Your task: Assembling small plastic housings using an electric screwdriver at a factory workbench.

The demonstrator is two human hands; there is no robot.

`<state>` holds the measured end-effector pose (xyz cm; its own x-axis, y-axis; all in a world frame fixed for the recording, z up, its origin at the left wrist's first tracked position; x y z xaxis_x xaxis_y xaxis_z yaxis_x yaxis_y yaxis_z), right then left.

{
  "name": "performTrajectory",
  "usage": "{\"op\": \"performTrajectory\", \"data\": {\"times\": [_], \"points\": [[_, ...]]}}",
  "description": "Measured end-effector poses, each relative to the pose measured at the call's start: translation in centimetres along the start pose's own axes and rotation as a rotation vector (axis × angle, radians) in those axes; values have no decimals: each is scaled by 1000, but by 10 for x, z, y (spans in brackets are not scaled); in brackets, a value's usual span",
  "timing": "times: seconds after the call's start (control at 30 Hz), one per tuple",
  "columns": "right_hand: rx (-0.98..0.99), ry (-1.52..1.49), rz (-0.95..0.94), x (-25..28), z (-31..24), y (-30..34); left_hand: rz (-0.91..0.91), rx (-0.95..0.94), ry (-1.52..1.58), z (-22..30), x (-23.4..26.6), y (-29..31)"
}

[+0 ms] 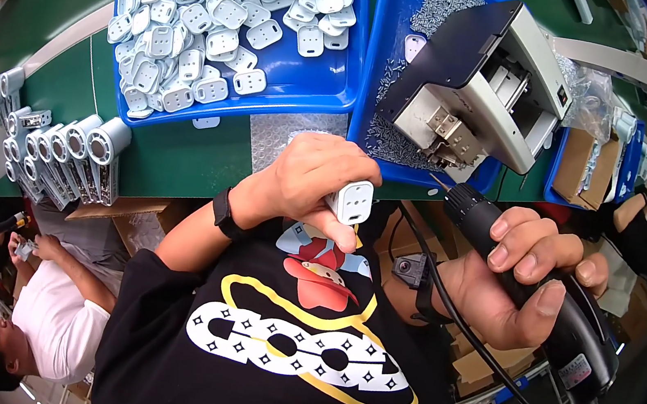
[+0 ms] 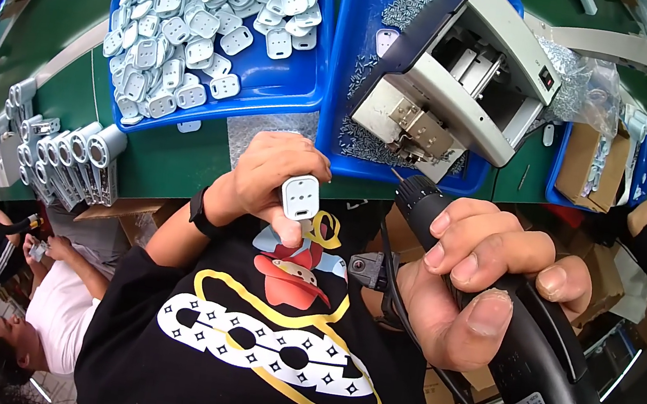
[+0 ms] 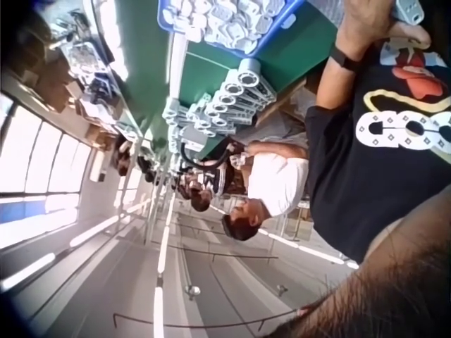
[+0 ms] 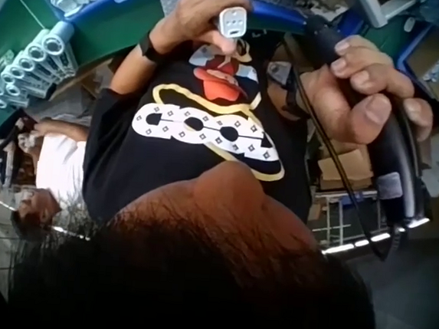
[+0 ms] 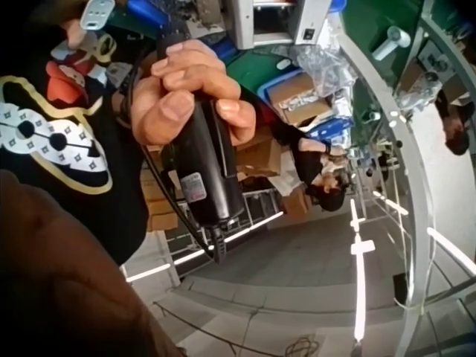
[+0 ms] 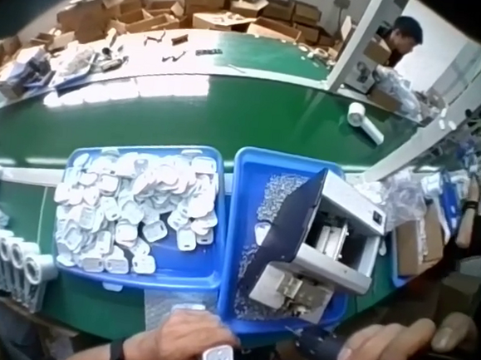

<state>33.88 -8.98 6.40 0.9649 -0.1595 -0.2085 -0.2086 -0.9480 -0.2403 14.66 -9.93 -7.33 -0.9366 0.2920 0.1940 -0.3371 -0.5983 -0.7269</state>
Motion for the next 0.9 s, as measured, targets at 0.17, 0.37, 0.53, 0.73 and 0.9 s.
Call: {"op": "performTrajectory", "data": {"times": [0.17,0.37,0.53,0.73,0.9], "points": [[57,-51,-55,-2,3,6,-27,-19,4,-1,4,0],[577,-460,-68,-9,2,37,65,395,691,27,-7,-7],[515,-399,-90,-48,13,76,221,333,1182,59,-25,-14],[636,805,-295,25,20,67,376,279,1246,54,0,2],[-320,1099,385,176,88,-22,449,206,1074,47,8,31]]}}
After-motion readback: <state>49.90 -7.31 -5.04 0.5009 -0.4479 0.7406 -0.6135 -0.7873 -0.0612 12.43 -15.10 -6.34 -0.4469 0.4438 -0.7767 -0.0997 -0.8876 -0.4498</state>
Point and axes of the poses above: each hand's wrist, its own y-axis away from the middle knuckle, its own x-axis out of the back of the hand, z = x × y, the point moved 3 cm from there along -y, towards the middle knuckle, and after that the axes turned 13 degrees about -x, right-handed, at the moved point
